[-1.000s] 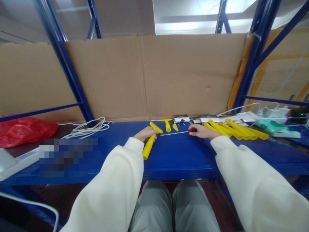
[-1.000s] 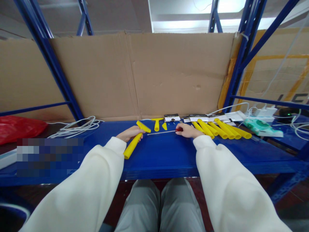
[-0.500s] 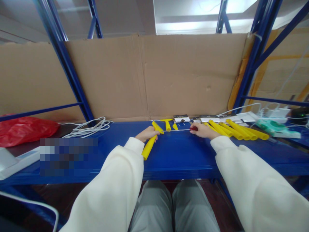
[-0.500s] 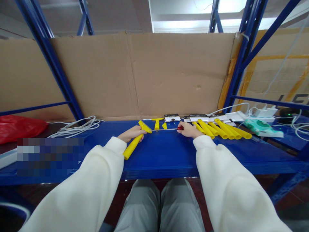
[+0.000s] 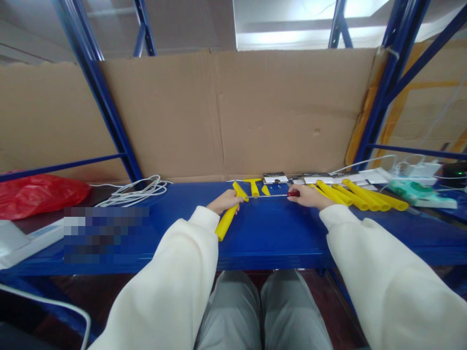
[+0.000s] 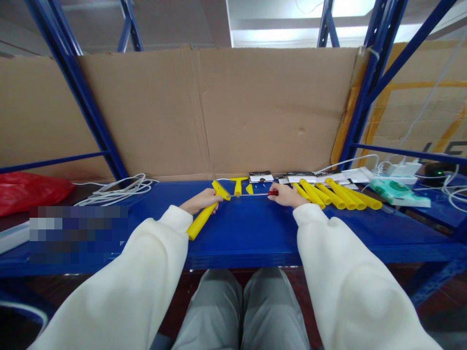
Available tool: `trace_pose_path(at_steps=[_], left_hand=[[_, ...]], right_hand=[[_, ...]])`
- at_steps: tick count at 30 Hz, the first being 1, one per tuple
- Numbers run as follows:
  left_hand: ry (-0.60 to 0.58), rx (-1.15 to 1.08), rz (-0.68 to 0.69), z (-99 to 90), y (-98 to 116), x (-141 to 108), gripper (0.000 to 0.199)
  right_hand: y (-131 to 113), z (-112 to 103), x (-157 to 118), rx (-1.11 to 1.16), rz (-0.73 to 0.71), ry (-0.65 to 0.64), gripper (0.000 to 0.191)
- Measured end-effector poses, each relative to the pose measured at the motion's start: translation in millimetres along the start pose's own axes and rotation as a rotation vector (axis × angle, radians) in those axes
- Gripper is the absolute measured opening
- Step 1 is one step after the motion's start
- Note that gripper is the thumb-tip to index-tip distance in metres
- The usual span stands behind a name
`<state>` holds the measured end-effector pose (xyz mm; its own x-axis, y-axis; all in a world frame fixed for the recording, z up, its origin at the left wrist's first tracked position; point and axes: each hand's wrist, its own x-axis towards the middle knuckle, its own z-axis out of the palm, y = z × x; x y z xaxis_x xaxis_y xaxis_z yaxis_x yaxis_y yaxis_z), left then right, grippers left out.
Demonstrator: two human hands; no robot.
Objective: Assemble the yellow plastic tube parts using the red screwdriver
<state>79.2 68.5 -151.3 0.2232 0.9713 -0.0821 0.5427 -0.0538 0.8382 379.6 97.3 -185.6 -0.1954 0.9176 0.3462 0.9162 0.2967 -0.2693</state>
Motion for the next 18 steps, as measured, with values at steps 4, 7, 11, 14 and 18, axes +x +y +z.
trace_pose_path(at_steps=[4,7,11,14,18], left_hand=[[0.042,0.032,-0.010,0.5,0,1,0.021],[0.098,0.073,-0.008,-0.3,-2,3,0.024],[0.137,0.101,0.019,-2.3,-5,7,0.024],[0.118,0.121,0.037,-3.1,-5,6,0.024],[0.114,0.129,0.041,-3.0,-4,5,0.024]], right_hand=[[-12,-4,-5,-0.097,-0.047,0.021,0.015],[-28,-9,-10,-0.167,-0.085,0.014,0.010],[-44,-15,-15,-0.238,-0.161,0.031,0.007],[-48,-16,-17,-0.297,-0.160,0.037,0.007],[-49,-15,-19,-0.296,-0.096,0.005,0.010]])
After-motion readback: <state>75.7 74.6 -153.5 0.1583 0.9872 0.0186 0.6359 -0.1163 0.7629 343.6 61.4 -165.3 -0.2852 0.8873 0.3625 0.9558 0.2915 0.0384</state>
